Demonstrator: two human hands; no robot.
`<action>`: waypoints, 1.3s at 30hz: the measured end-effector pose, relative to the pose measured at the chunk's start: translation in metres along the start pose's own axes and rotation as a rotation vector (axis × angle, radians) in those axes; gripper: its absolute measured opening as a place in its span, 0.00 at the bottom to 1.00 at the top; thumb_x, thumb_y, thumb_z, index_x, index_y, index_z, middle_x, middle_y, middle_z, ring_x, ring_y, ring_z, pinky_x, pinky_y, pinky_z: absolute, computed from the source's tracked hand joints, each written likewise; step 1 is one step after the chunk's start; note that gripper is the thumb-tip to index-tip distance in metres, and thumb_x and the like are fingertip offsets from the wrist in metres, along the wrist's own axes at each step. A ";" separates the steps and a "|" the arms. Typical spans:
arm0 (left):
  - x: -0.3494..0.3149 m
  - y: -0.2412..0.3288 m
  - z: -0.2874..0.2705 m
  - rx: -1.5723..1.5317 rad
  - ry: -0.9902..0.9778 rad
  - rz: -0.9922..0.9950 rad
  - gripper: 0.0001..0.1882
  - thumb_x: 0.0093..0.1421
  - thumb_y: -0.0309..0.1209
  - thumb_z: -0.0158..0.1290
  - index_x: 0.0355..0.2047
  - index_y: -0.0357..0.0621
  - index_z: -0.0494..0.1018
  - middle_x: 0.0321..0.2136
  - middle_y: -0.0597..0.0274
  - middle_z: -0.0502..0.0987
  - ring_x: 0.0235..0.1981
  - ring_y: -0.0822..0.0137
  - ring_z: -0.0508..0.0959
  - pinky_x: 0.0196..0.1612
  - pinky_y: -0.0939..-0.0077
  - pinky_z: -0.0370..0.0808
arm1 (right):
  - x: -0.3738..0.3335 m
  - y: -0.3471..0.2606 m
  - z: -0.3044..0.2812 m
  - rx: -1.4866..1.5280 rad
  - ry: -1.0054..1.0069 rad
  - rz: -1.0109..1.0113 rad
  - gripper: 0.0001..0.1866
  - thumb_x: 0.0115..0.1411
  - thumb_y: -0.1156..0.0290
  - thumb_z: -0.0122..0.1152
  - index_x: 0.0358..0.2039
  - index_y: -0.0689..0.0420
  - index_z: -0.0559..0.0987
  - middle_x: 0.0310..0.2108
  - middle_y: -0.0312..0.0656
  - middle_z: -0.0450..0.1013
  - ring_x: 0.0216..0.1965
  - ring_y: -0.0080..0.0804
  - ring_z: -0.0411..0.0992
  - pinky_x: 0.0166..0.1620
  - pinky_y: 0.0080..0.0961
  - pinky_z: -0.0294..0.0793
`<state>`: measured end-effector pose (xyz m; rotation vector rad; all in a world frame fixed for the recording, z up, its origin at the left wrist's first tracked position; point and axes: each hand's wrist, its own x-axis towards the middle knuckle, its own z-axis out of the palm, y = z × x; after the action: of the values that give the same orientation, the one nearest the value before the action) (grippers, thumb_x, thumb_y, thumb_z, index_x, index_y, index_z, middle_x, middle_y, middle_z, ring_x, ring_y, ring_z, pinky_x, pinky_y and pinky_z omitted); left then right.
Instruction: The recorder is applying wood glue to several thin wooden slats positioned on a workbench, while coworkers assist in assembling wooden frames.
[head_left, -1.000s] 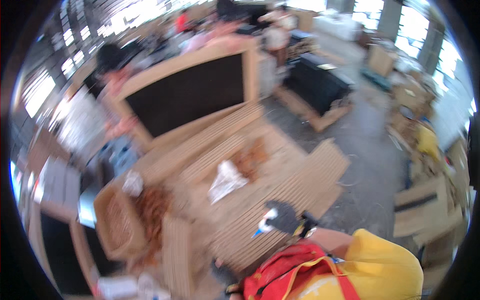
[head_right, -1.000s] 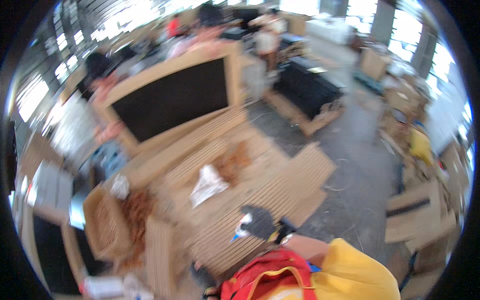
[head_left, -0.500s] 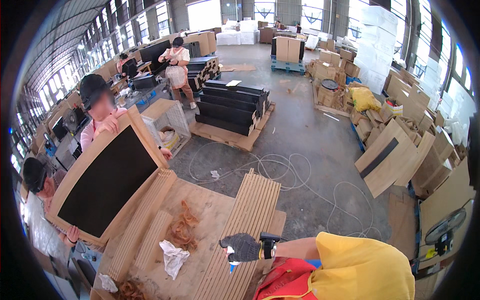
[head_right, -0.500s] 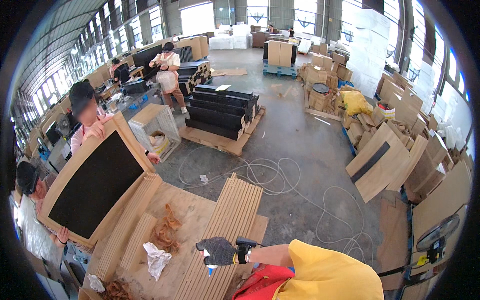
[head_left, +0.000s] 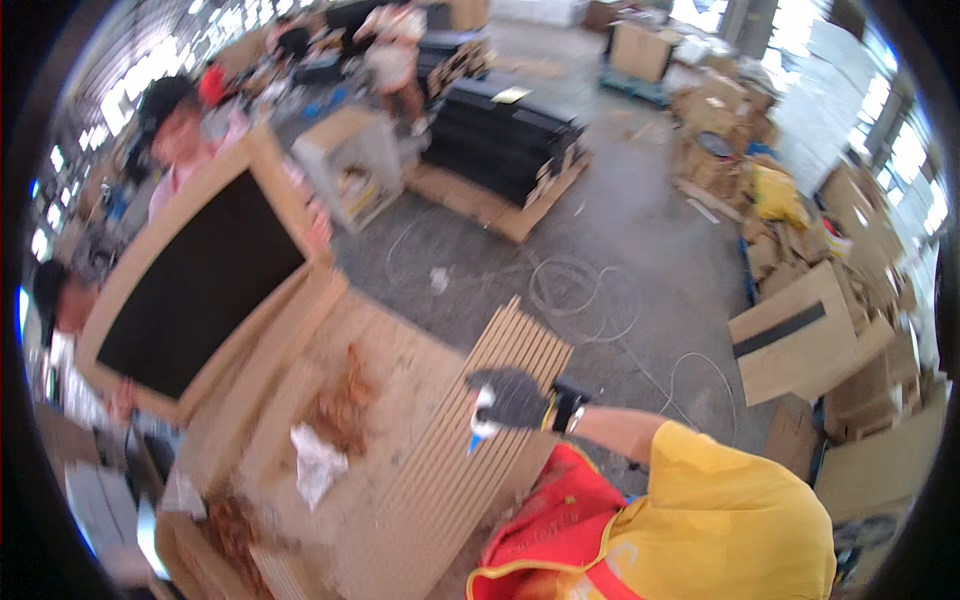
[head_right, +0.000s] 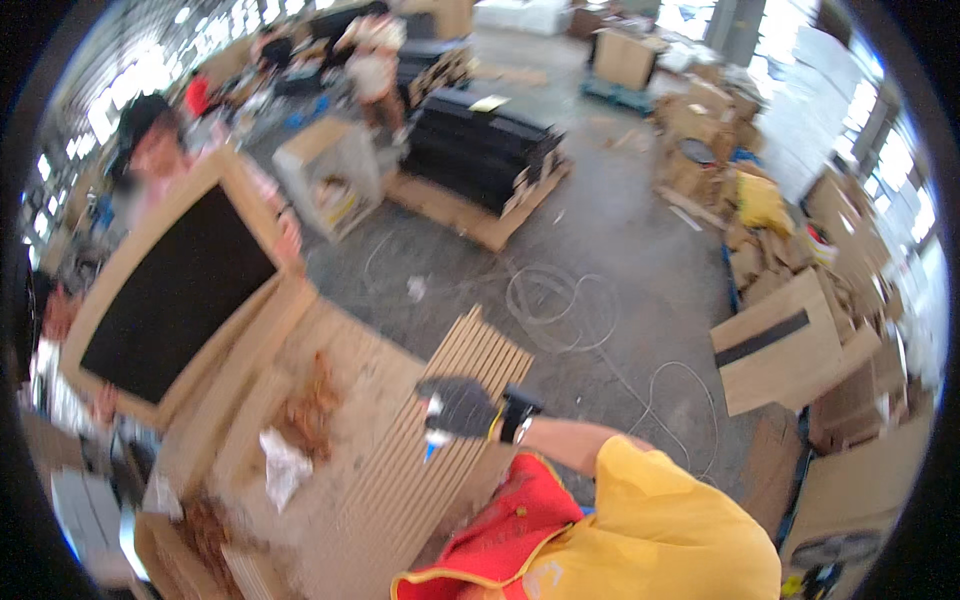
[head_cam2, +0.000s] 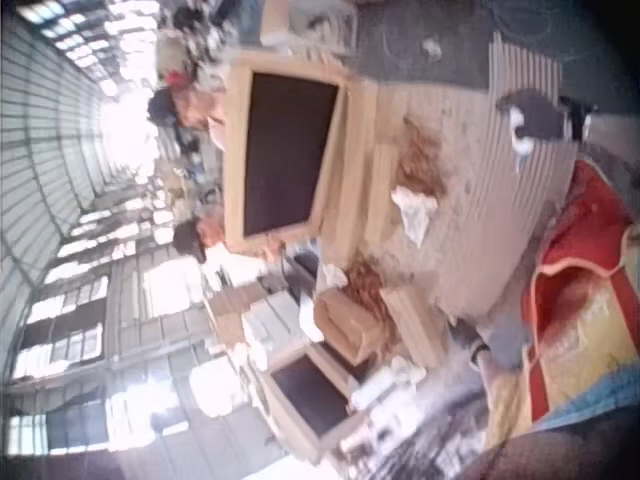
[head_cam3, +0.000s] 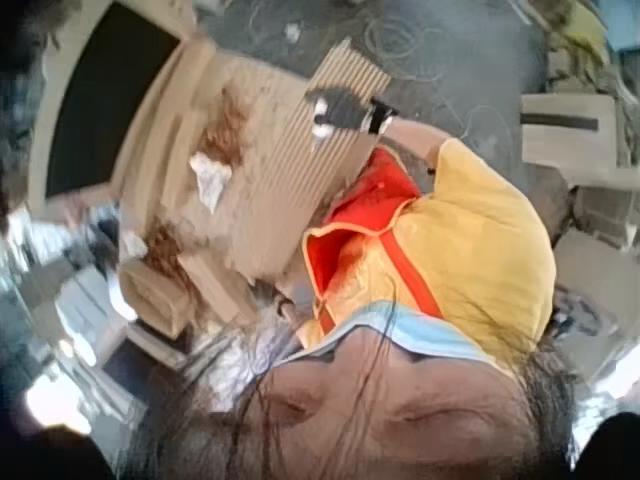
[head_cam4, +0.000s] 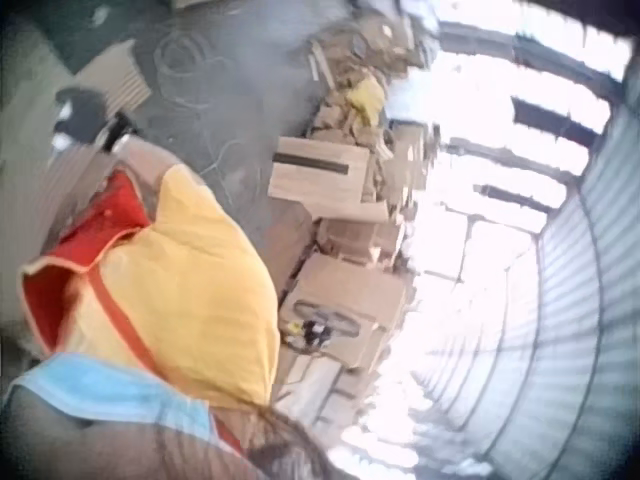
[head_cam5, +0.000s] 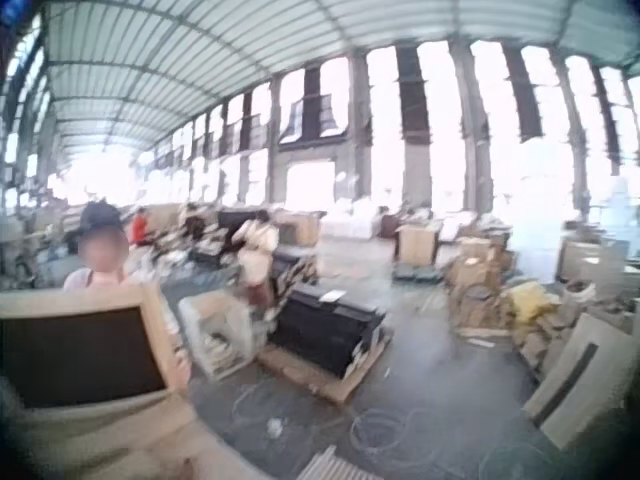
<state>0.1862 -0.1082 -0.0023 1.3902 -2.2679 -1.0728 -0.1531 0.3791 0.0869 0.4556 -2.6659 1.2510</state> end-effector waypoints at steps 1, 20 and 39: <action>0.014 -0.027 0.006 -0.047 -0.007 0.020 0.25 0.70 0.42 0.49 0.58 0.33 0.73 0.52 0.47 0.80 0.51 0.53 0.78 0.56 0.59 0.74 | 0.003 0.003 -0.011 0.213 -0.002 0.124 0.20 0.50 0.65 0.72 0.44 0.57 0.82 0.39 0.44 0.83 0.40 0.36 0.82 0.45 0.34 0.80; -0.051 0.093 0.095 0.696 0.417 0.418 0.30 0.66 0.41 0.54 0.63 0.35 0.66 0.64 0.41 0.69 0.66 0.43 0.67 0.70 0.49 0.60 | 0.065 0.100 -0.117 -0.087 -0.094 -0.009 0.20 0.48 0.69 0.77 0.42 0.59 0.81 0.34 0.46 0.80 0.36 0.43 0.80 0.42 0.35 0.78; -0.121 0.193 0.204 0.443 0.079 0.842 0.25 0.65 0.32 0.53 0.61 0.37 0.67 0.62 0.41 0.69 0.67 0.41 0.65 0.71 0.39 0.57 | 0.083 0.145 -0.173 -0.074 -0.077 0.201 0.14 0.50 0.73 0.76 0.35 0.57 0.78 0.29 0.42 0.77 0.31 0.34 0.76 0.37 0.33 0.75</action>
<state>0.0052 0.1381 0.0123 0.4260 -2.6967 -0.2478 -0.2772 0.5827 0.1151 0.2340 -2.8722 1.2023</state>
